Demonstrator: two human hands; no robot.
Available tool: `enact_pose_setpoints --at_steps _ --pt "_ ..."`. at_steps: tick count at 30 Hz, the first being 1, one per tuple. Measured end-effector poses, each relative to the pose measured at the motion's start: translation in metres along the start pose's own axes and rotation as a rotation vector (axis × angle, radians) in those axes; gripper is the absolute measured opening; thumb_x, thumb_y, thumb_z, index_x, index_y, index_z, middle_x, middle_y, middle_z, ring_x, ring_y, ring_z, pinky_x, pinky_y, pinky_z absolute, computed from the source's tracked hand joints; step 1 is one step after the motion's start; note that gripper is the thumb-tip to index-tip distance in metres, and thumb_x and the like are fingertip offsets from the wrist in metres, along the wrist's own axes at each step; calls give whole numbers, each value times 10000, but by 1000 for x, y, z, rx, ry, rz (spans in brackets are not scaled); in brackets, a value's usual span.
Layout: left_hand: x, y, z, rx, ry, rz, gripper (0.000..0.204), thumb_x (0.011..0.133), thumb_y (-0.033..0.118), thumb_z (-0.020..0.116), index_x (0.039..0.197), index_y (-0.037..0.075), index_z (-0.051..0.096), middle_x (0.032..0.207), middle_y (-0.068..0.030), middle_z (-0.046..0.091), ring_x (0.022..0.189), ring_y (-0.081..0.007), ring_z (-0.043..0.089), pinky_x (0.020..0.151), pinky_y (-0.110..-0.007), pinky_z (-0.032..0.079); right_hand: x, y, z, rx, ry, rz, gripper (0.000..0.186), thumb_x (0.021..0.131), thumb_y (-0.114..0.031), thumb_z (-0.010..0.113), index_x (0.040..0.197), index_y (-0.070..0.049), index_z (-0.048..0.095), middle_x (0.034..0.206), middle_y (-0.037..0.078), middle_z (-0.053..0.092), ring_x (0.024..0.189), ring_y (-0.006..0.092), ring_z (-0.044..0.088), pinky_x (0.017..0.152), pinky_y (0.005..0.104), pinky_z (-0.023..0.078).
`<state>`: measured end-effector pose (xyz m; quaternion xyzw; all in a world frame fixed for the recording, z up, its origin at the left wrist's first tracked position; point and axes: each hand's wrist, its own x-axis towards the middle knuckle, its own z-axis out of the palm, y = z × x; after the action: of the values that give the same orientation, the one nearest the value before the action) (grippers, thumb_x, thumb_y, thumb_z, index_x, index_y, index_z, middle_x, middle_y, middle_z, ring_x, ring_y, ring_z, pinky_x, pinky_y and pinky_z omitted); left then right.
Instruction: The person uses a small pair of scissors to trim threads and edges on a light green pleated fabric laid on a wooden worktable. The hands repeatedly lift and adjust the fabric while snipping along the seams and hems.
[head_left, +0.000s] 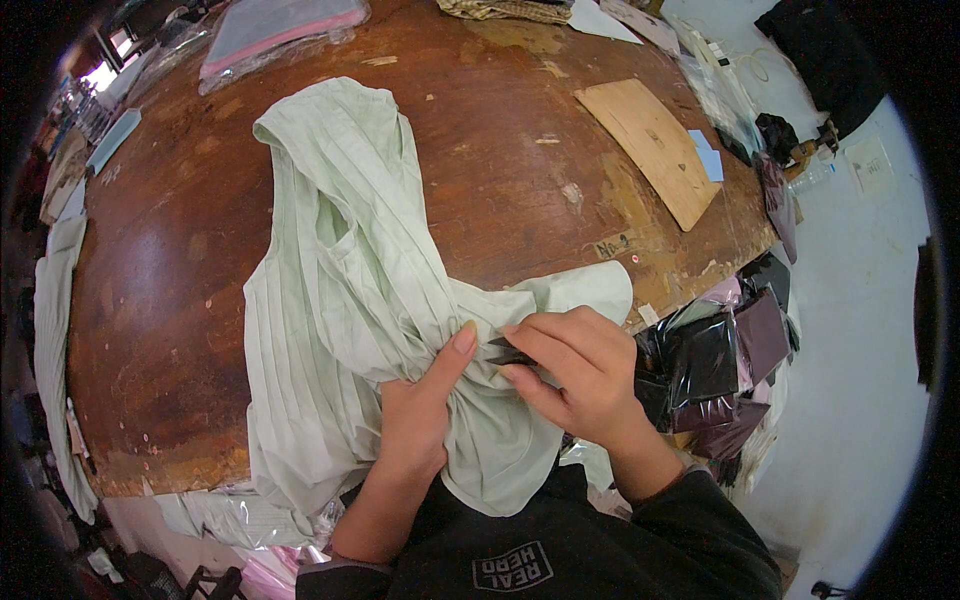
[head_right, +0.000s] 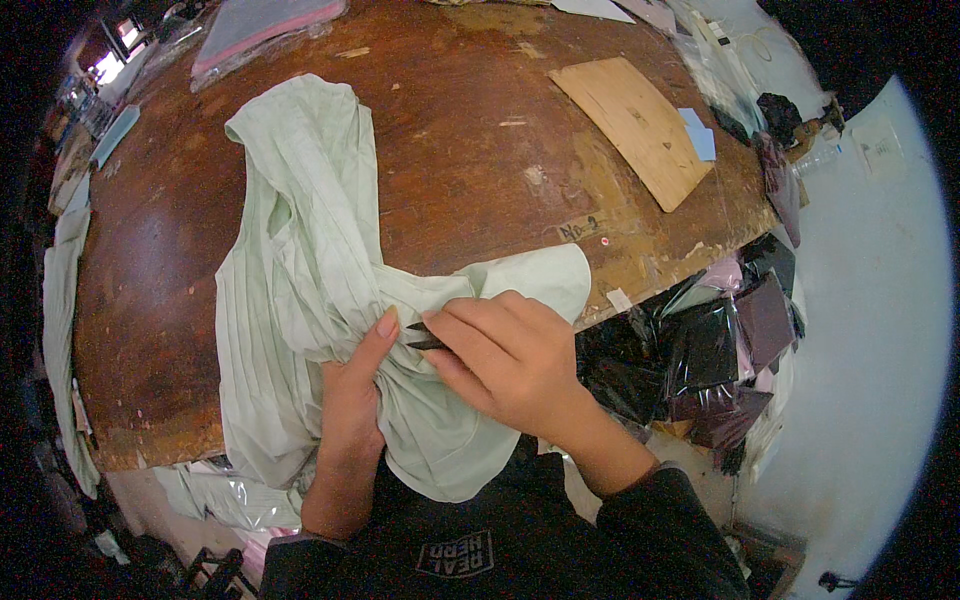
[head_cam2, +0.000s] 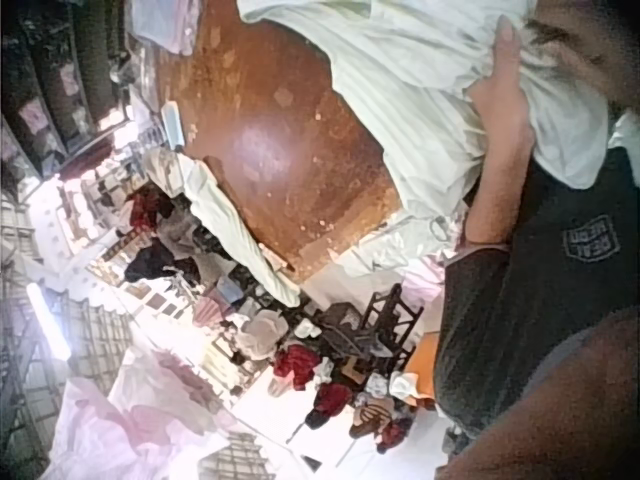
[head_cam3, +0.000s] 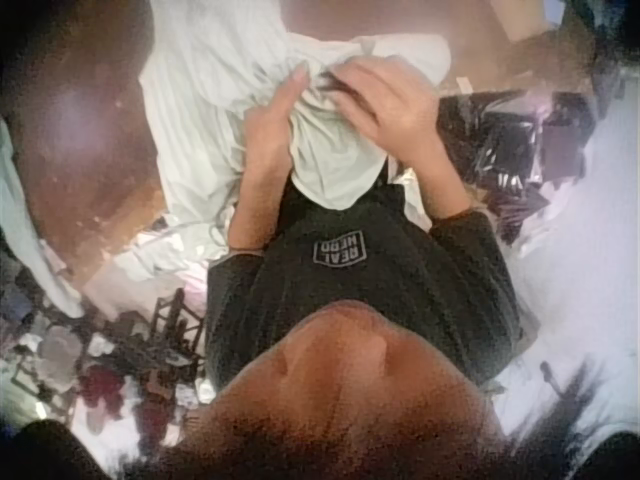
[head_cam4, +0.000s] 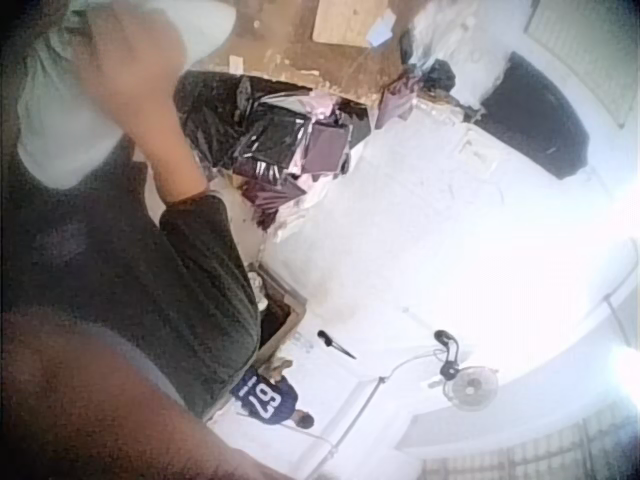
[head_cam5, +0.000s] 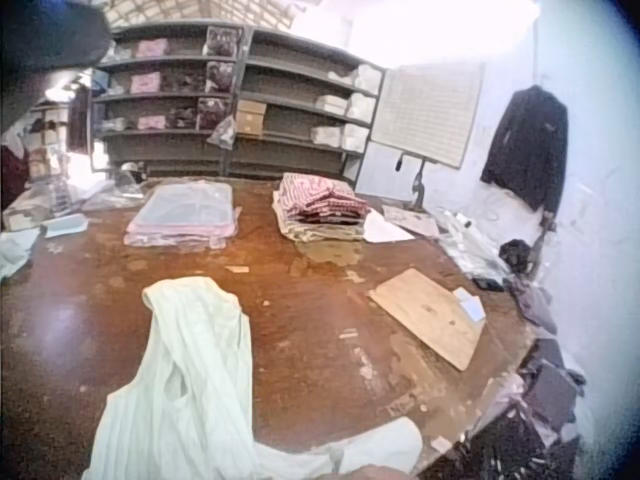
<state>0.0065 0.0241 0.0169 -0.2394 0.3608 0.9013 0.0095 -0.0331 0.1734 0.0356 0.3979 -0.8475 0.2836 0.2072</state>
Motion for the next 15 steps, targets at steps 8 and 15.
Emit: enact_pose_setpoints --at_steps 8,15 --pt "1 -3 -4 -29 -37 10 451 817 35 643 1223 -12 451 1103 -79 568 968 -145 559 835 -276 457 8 0 -2 0 -48 30 286 641 -118 716 909 -56 639 854 54 608 638 195 558 536 293 448" --pt "0 -4 -5 8 -23 -1 428 816 26 643 1204 -24 468 1112 -82 562 971 -144 554 840 -272 450 9 -1 -4 -75 -56 -9 276 629 -118 712 892 -74 641 838 23 601 618 170 539 512 283 434"
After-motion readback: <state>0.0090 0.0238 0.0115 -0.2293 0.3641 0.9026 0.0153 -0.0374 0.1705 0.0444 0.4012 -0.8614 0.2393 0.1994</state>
